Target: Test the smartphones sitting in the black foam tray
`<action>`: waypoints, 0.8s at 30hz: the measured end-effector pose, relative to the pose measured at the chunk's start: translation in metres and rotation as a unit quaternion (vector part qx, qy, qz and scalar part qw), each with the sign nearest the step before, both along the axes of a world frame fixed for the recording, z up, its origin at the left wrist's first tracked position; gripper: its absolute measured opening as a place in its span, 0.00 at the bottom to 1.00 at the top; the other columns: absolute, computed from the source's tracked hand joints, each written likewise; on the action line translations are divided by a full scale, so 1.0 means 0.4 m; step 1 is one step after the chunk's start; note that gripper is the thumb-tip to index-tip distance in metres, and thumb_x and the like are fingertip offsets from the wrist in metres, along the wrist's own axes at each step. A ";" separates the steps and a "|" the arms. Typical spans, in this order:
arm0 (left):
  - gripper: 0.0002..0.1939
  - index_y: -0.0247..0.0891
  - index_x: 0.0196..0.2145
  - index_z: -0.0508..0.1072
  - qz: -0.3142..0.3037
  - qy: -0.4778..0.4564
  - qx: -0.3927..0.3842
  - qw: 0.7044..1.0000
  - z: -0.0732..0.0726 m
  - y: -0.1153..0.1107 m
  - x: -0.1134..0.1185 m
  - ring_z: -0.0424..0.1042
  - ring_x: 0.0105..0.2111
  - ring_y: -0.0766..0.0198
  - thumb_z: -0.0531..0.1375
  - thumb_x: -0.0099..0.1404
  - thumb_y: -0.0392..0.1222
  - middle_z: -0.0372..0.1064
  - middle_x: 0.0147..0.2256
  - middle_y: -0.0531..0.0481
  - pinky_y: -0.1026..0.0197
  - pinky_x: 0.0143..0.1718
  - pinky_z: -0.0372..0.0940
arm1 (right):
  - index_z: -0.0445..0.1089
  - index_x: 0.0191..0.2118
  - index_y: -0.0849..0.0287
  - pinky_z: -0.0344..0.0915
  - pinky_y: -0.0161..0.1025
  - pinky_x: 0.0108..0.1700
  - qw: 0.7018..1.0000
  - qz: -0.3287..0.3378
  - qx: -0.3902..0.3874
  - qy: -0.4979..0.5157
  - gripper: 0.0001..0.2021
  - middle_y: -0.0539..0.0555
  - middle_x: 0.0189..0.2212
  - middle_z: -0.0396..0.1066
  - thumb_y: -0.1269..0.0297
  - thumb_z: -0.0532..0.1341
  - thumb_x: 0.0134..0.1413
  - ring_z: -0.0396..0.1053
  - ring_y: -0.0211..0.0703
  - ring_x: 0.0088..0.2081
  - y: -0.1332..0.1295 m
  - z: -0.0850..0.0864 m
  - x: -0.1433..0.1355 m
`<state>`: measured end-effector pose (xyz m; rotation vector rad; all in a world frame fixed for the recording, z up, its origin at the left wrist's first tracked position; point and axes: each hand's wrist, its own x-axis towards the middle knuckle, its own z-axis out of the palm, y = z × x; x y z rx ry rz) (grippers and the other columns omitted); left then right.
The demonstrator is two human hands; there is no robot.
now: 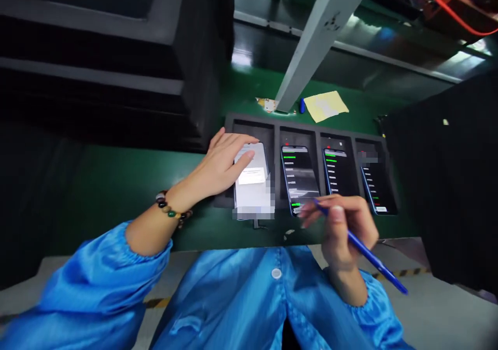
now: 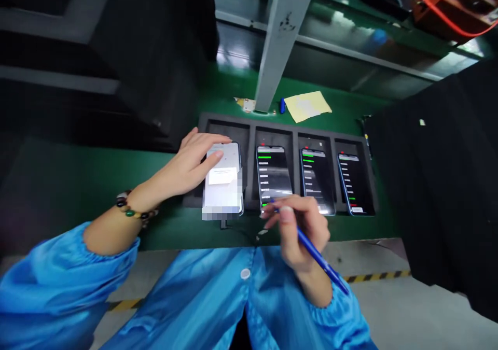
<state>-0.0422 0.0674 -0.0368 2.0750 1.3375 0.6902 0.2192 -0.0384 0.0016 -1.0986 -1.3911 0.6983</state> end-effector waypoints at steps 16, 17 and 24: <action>0.22 0.44 0.63 0.71 -0.016 -0.027 0.001 1.000 0.009 -0.005 0.000 0.68 0.67 0.53 0.50 0.83 0.56 0.74 0.63 0.48 0.39 0.81 0.38 | 0.61 0.30 0.52 0.59 0.37 0.28 0.950 0.127 -0.233 -0.164 0.19 0.44 0.22 0.68 0.59 0.69 0.70 0.63 0.35 0.23 0.014 -0.021 -0.078; 0.22 0.44 0.63 0.71 -0.015 -0.028 0.001 0.999 0.010 -0.005 0.001 0.68 0.67 0.54 0.50 0.83 0.56 0.74 0.62 0.48 0.39 0.81 0.38 | 0.60 0.30 0.52 0.59 0.37 0.29 0.950 0.130 -0.229 -0.170 0.19 0.44 0.23 0.68 0.59 0.68 0.70 0.63 0.35 0.23 0.015 -0.022 -0.079; 0.21 0.44 0.63 0.70 -0.014 -0.031 -0.002 0.999 0.012 -0.005 0.001 0.69 0.67 0.54 0.50 0.82 0.56 0.74 0.62 0.49 0.38 0.81 0.37 | 0.59 0.31 0.52 0.59 0.37 0.29 0.942 0.145 -0.223 -0.206 0.19 0.43 0.23 0.65 0.59 0.67 0.71 0.59 0.34 0.23 0.018 -0.023 -0.074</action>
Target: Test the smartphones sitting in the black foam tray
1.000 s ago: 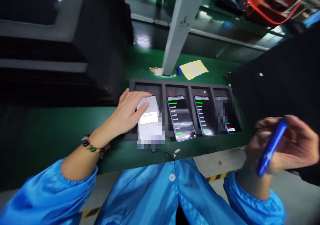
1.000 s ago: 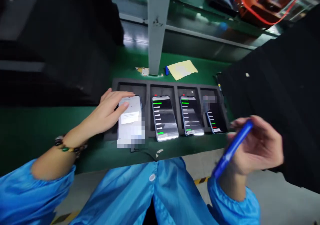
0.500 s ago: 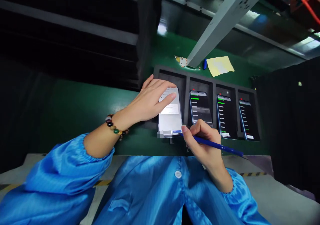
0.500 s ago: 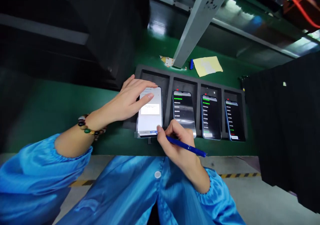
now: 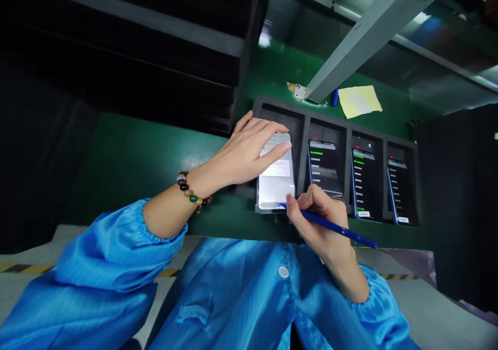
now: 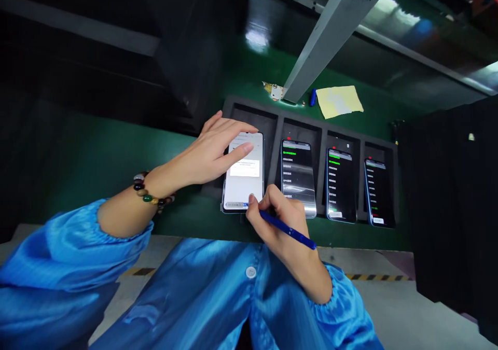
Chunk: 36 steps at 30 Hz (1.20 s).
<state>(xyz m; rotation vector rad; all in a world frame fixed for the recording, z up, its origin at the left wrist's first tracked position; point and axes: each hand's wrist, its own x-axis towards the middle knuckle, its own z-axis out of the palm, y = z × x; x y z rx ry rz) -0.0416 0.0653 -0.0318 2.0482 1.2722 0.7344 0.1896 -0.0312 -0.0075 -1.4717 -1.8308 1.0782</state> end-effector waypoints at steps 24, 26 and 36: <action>0.21 0.46 0.65 0.69 0.005 0.029 0.000 1.000 0.003 -0.004 -0.002 0.68 0.68 0.51 0.54 0.80 0.54 0.74 0.64 0.49 0.37 0.81 0.38 | 0.60 0.28 0.53 0.56 0.36 0.25 0.998 -0.023 0.023 0.055 0.20 0.43 0.21 0.62 0.60 0.68 0.69 0.59 0.34 0.21 0.005 0.026 0.009; 0.22 0.46 0.64 0.69 0.010 0.040 0.000 0.999 0.002 -0.004 0.000 0.68 0.67 0.51 0.56 0.78 0.53 0.74 0.63 0.48 0.37 0.81 0.38 | 0.62 0.28 0.52 0.58 0.36 0.23 0.989 -0.106 0.071 0.074 0.19 0.43 0.20 0.65 0.59 0.72 0.66 0.62 0.34 0.19 0.009 0.042 0.049; 0.23 0.47 0.65 0.68 0.015 0.069 0.001 0.998 -0.011 0.003 -0.003 0.69 0.66 0.49 0.56 0.78 0.55 0.74 0.62 0.47 0.33 0.80 0.37 | 0.78 0.57 0.42 0.72 0.56 0.44 0.871 -0.250 0.243 -0.346 0.16 0.61 0.48 0.79 0.50 0.67 0.68 0.80 0.63 0.47 -0.018 0.061 0.619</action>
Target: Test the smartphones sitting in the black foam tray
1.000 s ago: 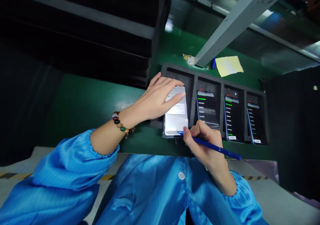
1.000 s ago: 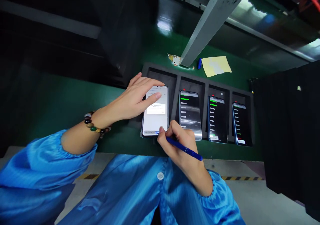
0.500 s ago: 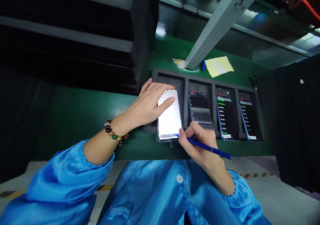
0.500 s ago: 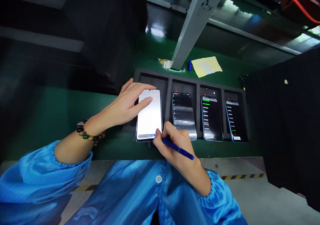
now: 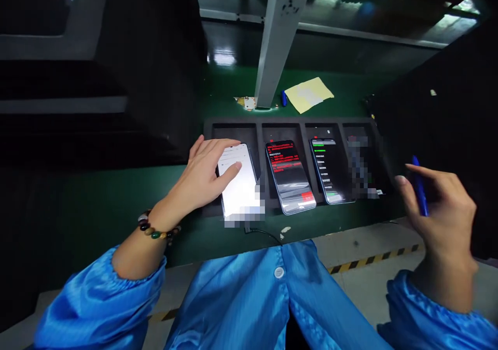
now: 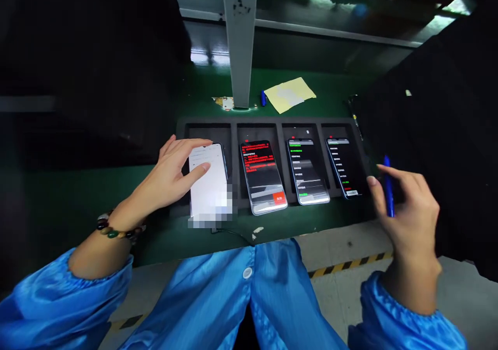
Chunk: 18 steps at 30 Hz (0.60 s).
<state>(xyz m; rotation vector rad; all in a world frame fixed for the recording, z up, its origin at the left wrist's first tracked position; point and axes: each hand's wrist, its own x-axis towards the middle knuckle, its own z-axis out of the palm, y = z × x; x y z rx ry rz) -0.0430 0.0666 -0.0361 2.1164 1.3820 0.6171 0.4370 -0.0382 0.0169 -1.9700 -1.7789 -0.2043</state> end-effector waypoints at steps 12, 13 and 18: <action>0.20 0.50 0.64 0.70 -0.029 0.001 0.105 0.994 0.056 -0.120 0.014 0.66 0.70 0.47 0.59 0.77 0.46 0.66 0.70 0.43 0.32 0.79 0.47 | 0.71 0.68 0.49 0.66 0.63 0.69 0.994 0.104 -0.032 -0.016 0.24 0.62 0.63 0.76 0.71 0.59 0.71 0.72 0.62 0.66 0.067 -0.055 0.025; 0.19 0.50 0.63 0.71 -0.030 -0.006 0.125 0.992 0.051 -0.134 0.014 0.68 0.68 0.47 0.60 0.76 0.44 0.68 0.68 0.43 0.32 0.78 0.49 | 0.73 0.66 0.50 0.69 0.61 0.68 0.985 0.166 -0.026 0.036 0.23 0.59 0.60 0.78 0.71 0.60 0.70 0.74 0.59 0.64 0.045 -0.056 -0.035; 0.19 0.44 0.60 0.74 -0.029 -0.047 0.188 0.981 0.009 -0.176 0.020 0.74 0.61 0.47 0.62 0.73 0.37 0.74 0.61 0.40 0.34 0.73 0.58 | 0.69 0.68 0.53 0.70 0.60 0.64 0.920 0.376 -0.057 0.091 0.28 0.56 0.58 0.81 0.77 0.58 0.66 0.70 0.58 0.67 -0.035 -0.081 -0.244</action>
